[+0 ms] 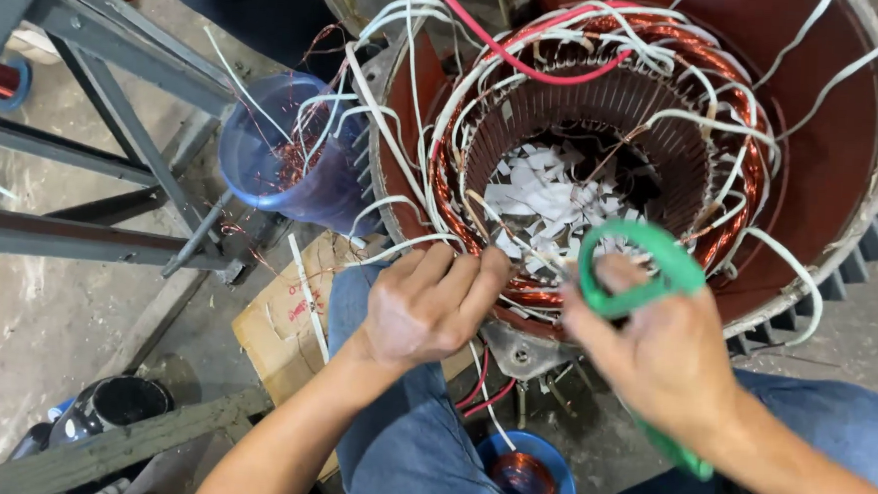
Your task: The recorder is rewinding and organizing copper coils inside a large electric motor housing, using scissors and pliers.
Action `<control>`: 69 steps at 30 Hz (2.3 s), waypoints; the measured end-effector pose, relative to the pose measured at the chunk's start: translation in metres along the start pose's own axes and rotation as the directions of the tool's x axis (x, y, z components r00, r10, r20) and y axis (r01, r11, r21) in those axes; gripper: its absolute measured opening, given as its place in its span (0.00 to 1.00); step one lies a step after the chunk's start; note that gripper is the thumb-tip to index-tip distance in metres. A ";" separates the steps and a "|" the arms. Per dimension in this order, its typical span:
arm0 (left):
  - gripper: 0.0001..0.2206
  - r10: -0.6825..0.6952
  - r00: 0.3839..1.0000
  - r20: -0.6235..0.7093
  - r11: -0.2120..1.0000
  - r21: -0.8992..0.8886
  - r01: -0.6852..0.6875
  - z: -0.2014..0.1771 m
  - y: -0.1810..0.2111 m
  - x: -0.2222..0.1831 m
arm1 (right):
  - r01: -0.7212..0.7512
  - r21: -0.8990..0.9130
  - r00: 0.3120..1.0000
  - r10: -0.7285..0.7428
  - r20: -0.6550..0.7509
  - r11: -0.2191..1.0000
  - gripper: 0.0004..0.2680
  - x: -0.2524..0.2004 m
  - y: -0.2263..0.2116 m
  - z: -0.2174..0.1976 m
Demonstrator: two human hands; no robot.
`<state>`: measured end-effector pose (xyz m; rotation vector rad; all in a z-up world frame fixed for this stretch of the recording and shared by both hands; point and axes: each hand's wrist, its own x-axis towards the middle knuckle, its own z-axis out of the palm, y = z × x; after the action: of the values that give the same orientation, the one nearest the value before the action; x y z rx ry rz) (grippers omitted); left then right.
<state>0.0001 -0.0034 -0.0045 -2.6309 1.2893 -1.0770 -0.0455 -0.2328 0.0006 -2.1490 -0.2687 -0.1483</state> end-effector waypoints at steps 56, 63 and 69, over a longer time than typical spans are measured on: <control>0.25 -0.584 0.494 0.645 -0.413 -0.759 0.504 -0.017 0.078 0.003 | -0.373 0.695 0.912 0.381 0.153 0.615 0.16 0.045 0.035 -0.010; 0.28 0.044 0.956 0.291 0.918 -0.388 0.076 -0.035 0.006 -0.004 | -0.451 0.643 0.890 0.372 0.265 0.620 0.15 0.056 0.040 -0.025; 0.12 0.434 0.878 0.204 0.897 -0.185 -0.401 -0.048 -0.007 0.034 | -0.514 0.600 0.857 0.398 0.328 0.612 0.15 0.057 0.040 -0.026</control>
<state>-0.0090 -0.0095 0.0535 -2.3015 1.8090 -0.6025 0.0194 -0.2685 -0.0057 -1.4236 0.1448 0.3846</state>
